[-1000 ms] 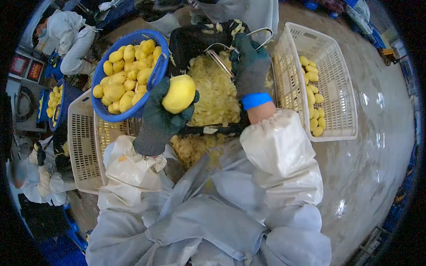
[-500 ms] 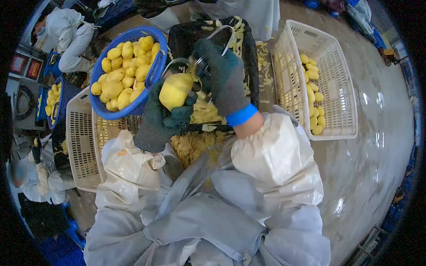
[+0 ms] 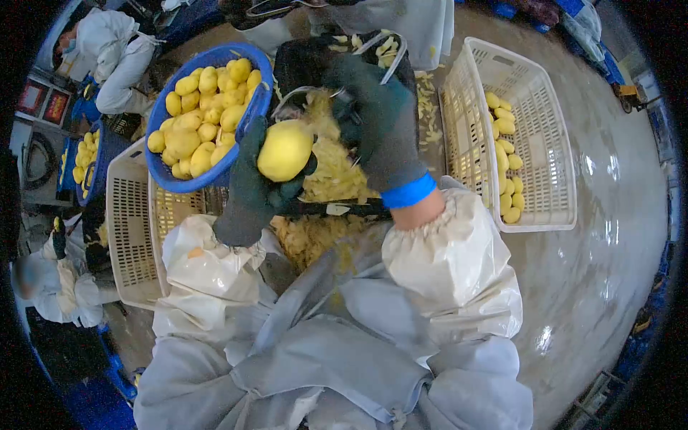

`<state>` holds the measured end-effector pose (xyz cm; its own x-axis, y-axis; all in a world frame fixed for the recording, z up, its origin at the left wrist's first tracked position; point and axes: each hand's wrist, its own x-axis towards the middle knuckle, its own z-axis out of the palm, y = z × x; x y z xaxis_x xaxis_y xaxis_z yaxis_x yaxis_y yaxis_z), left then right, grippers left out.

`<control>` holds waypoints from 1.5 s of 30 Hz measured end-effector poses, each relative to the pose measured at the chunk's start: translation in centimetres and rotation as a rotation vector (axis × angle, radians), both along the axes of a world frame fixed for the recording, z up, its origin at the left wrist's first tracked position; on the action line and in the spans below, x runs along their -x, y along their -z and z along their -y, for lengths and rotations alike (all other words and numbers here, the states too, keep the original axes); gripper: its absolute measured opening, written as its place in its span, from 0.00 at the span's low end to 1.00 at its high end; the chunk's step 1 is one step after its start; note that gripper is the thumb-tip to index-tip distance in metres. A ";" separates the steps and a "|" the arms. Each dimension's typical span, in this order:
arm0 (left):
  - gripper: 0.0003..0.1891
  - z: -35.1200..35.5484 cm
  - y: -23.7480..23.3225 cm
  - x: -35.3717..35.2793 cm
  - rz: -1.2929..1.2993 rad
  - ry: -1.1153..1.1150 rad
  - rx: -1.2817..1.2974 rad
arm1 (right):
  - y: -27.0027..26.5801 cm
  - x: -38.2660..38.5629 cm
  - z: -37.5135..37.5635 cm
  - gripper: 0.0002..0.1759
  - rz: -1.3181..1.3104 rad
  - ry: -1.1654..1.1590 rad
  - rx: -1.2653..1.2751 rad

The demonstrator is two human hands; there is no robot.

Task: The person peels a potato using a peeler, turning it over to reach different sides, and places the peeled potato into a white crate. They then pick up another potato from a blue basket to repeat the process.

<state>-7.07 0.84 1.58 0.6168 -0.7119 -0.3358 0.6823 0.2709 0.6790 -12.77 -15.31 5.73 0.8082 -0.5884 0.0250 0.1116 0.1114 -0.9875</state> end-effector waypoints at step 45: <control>0.27 0.6 3.4 -0.8 -0.008 0.205 0.218 | 3.8 -1.5 -0.2 0.14 -0.063 -0.039 -0.402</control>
